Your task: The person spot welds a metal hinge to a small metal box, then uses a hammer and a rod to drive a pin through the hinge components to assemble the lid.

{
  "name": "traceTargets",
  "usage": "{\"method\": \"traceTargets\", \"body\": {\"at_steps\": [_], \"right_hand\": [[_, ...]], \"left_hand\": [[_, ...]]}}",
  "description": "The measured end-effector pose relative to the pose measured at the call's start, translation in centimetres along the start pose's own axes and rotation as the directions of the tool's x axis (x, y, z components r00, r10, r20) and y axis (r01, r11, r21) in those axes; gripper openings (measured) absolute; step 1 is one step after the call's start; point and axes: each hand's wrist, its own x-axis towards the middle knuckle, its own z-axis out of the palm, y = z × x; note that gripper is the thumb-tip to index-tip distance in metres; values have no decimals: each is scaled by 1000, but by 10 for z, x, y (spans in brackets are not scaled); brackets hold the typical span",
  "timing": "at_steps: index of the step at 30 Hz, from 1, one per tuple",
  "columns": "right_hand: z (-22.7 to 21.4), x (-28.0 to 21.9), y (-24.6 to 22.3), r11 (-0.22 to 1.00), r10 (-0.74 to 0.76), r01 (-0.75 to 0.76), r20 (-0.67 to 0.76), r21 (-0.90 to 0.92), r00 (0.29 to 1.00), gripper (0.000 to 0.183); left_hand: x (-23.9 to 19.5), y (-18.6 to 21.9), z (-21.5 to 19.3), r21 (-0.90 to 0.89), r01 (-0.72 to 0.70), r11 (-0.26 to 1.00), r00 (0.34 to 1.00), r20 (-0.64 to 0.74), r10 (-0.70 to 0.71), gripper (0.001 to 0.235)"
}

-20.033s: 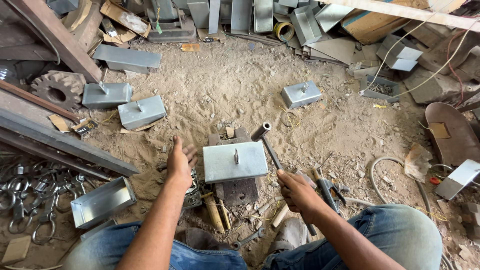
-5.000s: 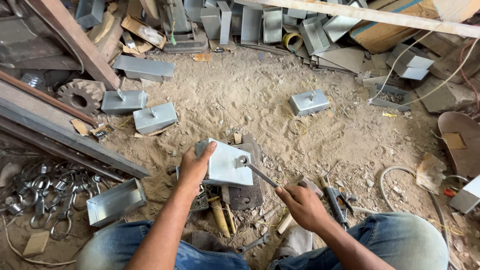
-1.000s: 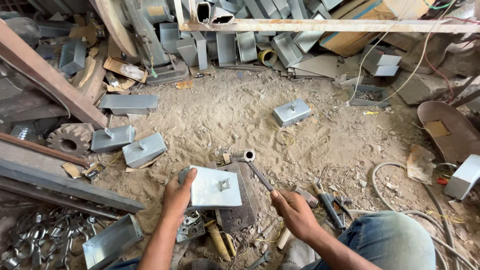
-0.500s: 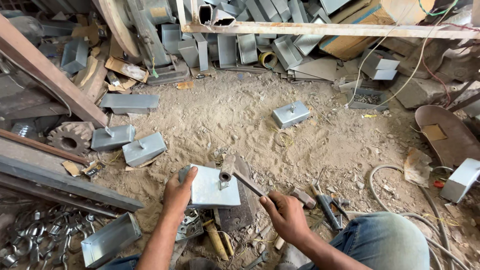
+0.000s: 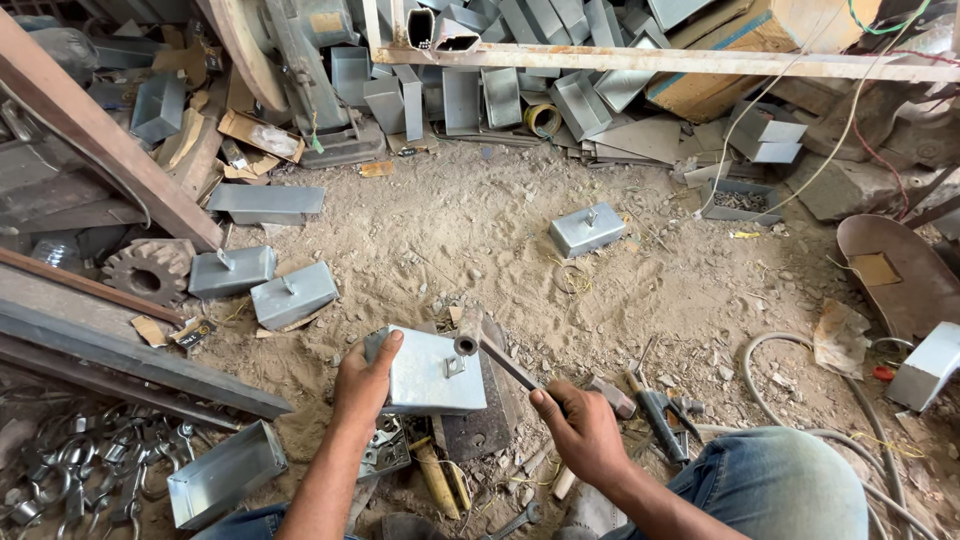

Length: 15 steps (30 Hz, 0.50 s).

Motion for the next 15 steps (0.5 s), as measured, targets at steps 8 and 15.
{"method": "traceTargets", "body": {"at_steps": [8,15], "right_hand": [[-10,-10,-6,923,-243,276,-149,269,958,46],[-13,-7,-9,956,-117,154,-160,249,980,48]], "left_hand": [[2,0,1,10,2,1000,1000,-4,-2,70],[3,0,2,-9,-13,1000,1000,0,13,68]]}}
